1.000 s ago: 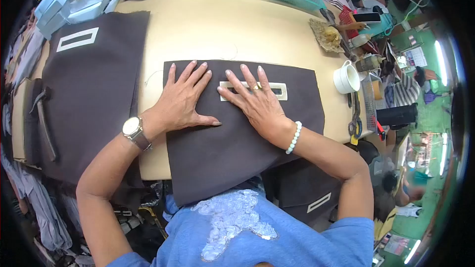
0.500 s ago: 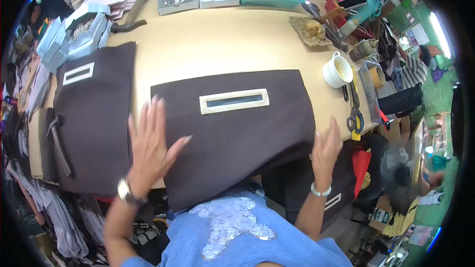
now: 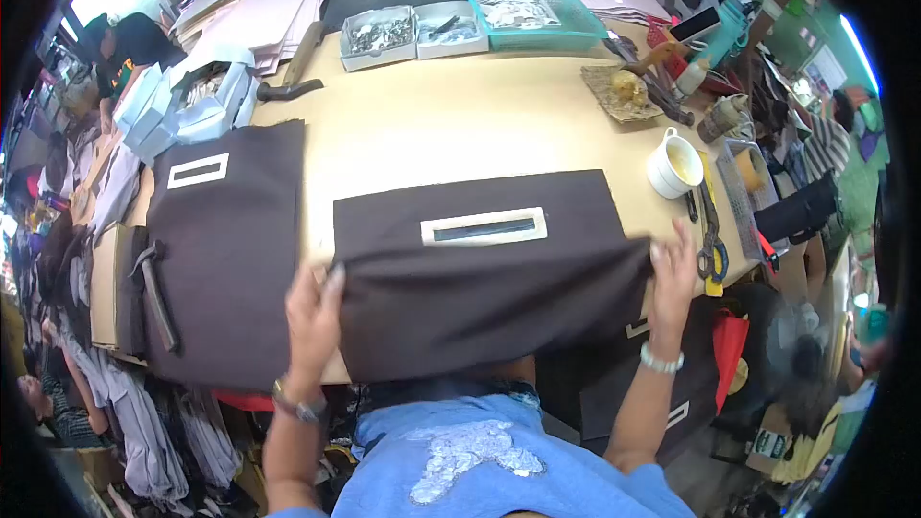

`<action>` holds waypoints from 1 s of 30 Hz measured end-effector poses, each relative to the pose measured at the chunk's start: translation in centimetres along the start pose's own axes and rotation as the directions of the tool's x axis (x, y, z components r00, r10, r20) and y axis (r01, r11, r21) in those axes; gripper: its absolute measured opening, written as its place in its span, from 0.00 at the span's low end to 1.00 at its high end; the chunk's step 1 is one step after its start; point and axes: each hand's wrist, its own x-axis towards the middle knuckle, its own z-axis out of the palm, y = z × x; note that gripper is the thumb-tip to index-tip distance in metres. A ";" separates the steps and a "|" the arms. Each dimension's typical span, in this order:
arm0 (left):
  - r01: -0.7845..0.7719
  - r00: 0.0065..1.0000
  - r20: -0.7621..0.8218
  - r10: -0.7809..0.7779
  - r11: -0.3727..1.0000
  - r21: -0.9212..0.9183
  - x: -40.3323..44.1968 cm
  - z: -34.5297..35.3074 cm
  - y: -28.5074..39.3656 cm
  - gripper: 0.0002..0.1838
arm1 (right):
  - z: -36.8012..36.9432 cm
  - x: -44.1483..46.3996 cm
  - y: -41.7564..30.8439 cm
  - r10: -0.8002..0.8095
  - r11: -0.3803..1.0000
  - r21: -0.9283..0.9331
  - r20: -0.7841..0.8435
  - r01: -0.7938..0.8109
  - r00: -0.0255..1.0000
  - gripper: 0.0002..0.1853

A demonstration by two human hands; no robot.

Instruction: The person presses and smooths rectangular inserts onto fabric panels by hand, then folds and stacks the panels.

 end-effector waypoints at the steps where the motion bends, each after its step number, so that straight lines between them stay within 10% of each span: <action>1: 0.036 0.999 0.021 -0.033 0.981 -0.191 2.6 0.1 -0.7 0.13 | 1.3 2.1 -1.5 -0.008 0.997 -0.081 0.066 0.013 0.998 0.27; 7: 0.423 0.905 0.158 -0.395 0.797 -0.431 19.9 -0.3 1.4 0.29 | 10.6 20.0 2.2 -0.063 0.997 0.050 0.226 0.053 0.972 0.27; 11: 0.112 0.971 0.228 0.069 0.712 -0.693 31.0 -3.7 3.6 0.11 | 15.6 27.7 -7.0 -0.277 0.958 0.134 0.186 0.254 0.943 0.26; 12: 0.105 0.911 0.367 0.191 0.751 -0.652 32.1 -5.5 6.8 0.17 | 16.0 27.9 -10.6 -0.368 0.930 0.079 0.159 0.360 0.916 0.27; 13: -0.228 0.958 0.033 0.284 0.829 -0.510 31.3 -5.5 10.3 0.24 | 15.9 27.6 -14.1 -0.403 0.891 0.305 0.187 0.337 0.896 0.27; 17: -0.390 0.878 0.011 0.478 0.730 -0.561 28.1 -8.3 14.7 0.30 | 13.9 25.6 -20.8 -0.665 0.721 0.325 0.075 0.612 0.743 0.21; 30: 0.127 0.968 0.249 -0.031 0.915 -0.382 10.7 -2.0 -0.5 0.17 | 4.4 10.0 -4.1 -0.270 0.928 -0.169 0.305 0.331 0.913 0.32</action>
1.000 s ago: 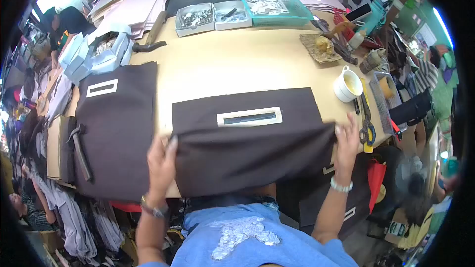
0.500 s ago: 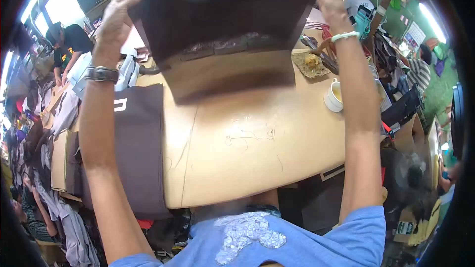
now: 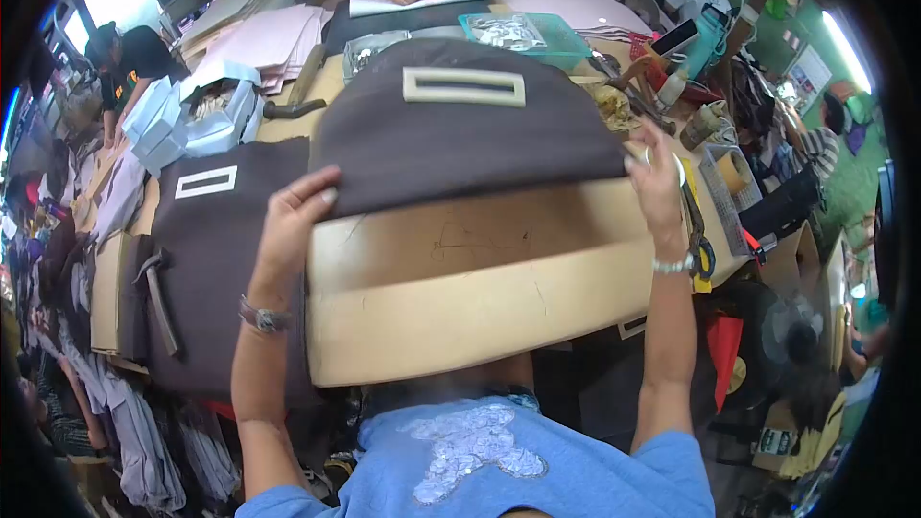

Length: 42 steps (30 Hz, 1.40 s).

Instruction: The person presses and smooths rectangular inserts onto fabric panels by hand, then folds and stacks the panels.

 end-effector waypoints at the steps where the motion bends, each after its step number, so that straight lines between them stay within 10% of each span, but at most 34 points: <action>1: 0.154 0.988 -0.010 -0.155 0.987 -0.037 -1.7 0.8 -0.6 0.18 | 0.0 -2.1 1.6 0.031 0.999 0.020 -0.006 -0.030 1.000 0.33; 7: 0.236 0.962 0.131 -0.238 0.971 0.026 -10.2 3.4 -3.2 0.28 | -2.8 -12.6 4.1 0.385 0.923 -0.004 0.007 -0.385 0.923 0.31; 15: 0.048 0.995 0.055 -0.086 0.868 0.494 -1.0 3.5 -4.7 0.24 | 1.7 -3.6 5.2 0.047 0.888 -0.459 0.083 -0.004 0.995 0.31; 26: -0.103 0.988 -0.009 0.154 0.706 0.701 10.0 3.4 -7.3 0.20 | 6.7 6.2 10.2 -0.284 0.760 -0.601 0.032 0.246 0.958 0.36; 42: -0.045 0.980 -0.075 0.185 0.573 0.818 12.9 3.4 -8.1 0.22 | 8.3 9.7 10.8 -0.155 0.693 -0.709 0.031 0.131 0.987 0.35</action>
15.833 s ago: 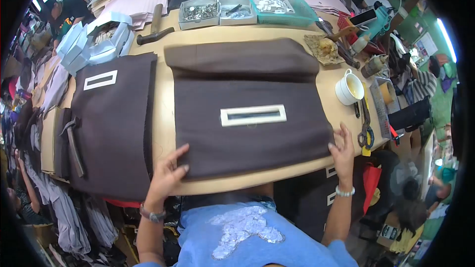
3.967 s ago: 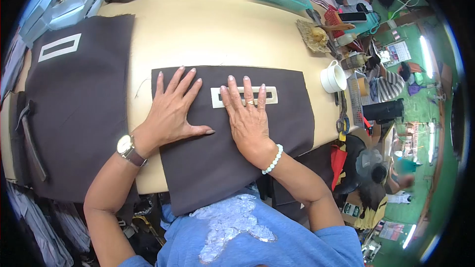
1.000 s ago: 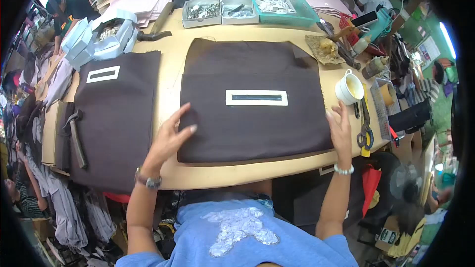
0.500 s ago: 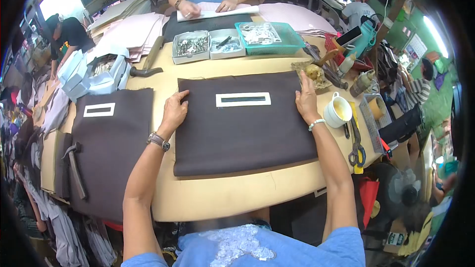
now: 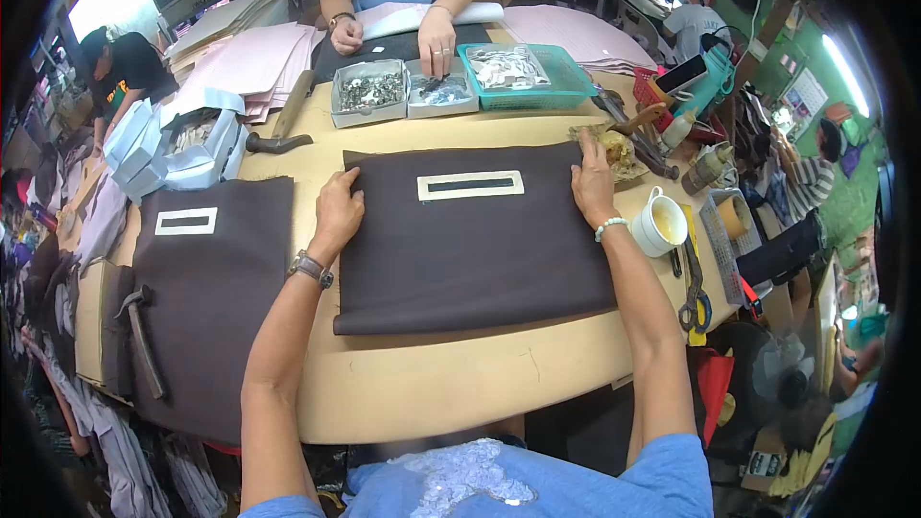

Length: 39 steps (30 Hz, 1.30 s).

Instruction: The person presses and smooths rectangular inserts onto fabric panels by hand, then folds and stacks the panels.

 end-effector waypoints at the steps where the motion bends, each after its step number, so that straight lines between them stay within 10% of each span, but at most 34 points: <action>1: -0.014 1.000 -0.006 0.015 0.999 0.038 0.0 -0.1 0.0 0.22 | 0.3 0.0 0.2 -0.011 1.000 -0.008 -0.007 0.011 1.000 0.35; 6: -0.110 0.994 0.035 0.104 0.936 0.334 -1.9 -3.1 2.2 0.26 | -1.6 -0.2 -1.5 0.040 0.999 0.005 -0.062 -0.039 0.997 0.35; 10: -0.056 0.915 0.378 -0.139 0.885 0.461 -6.6 -10.0 8.9 0.29 | -5.6 -4.1 -5.3 -0.094 0.995 0.019 -0.177 0.099 0.980 0.34; 15: -0.552 0.799 0.403 0.447 0.811 0.194 -14.9 -8.2 9.7 0.33 | -9.2 -15.1 -16.3 -0.234 0.961 0.189 0.155 0.204 0.960 0.32; 18: -0.600 0.711 0.525 0.469 0.793 0.105 -18.0 -4.6 8.7 0.36 | -7.5 -20.0 -20.8 -0.322 0.902 0.378 0.267 0.209 0.908 0.35; 22: -0.545 0.686 0.609 0.398 0.836 0.067 -19.6 -2.6 7.6 0.38 | -7.7 -22.0 -20.3 -0.196 0.962 0.263 0.457 0.079 0.867 0.36; 33: -0.379 0.829 0.530 0.179 0.876 0.298 -22.2 -8.0 3.4 0.29 | -12.3 -22.0 -4.9 0.384 0.912 -0.211 0.145 -0.351 0.912 0.36; 39: -0.569 0.812 0.360 0.459 0.759 0.317 -19.4 -8.0 3.6 0.18 | -11.5 -19.2 -5.3 0.441 0.870 -0.235 -0.025 -0.434 0.897 0.39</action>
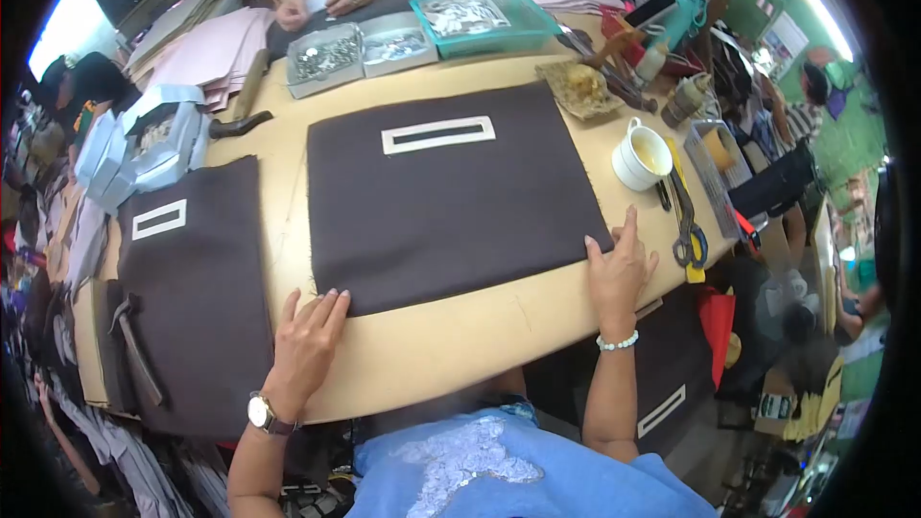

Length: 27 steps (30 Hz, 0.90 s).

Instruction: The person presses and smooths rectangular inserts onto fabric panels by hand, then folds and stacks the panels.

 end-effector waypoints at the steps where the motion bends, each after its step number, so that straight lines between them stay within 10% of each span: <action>1: -0.026 1.000 0.008 0.026 1.000 0.008 0.2 0.1 -0.3 0.18 | -0.5 0.5 -0.4 0.056 0.996 0.067 0.046 -0.059 0.997 0.38; 10: -0.068 0.994 -0.095 0.046 0.968 -0.240 -1.5 -0.7 2.1 0.18 | 0.7 2.2 4.3 0.127 0.702 0.701 0.049 -0.124 0.991 0.34; 17: -0.015 0.947 -0.318 -0.051 0.979 -0.202 12.1 1.4 -5.5 0.19 | -1.2 1.8 2.2 0.239 0.907 0.328 0.116 -0.264 0.964 0.42; 23: 0.251 0.960 -0.009 -0.279 0.877 -0.409 22.7 6.3 -12.9 0.39 | -1.4 1.3 2.4 0.229 0.802 0.538 0.124 -0.259 0.965 0.40; 27: 0.302 0.939 0.288 -0.187 0.847 -0.437 23.7 5.0 -13.5 0.17 | 0.9 0.7 3.4 0.378 0.398 0.912 -0.061 -0.103 0.924 0.47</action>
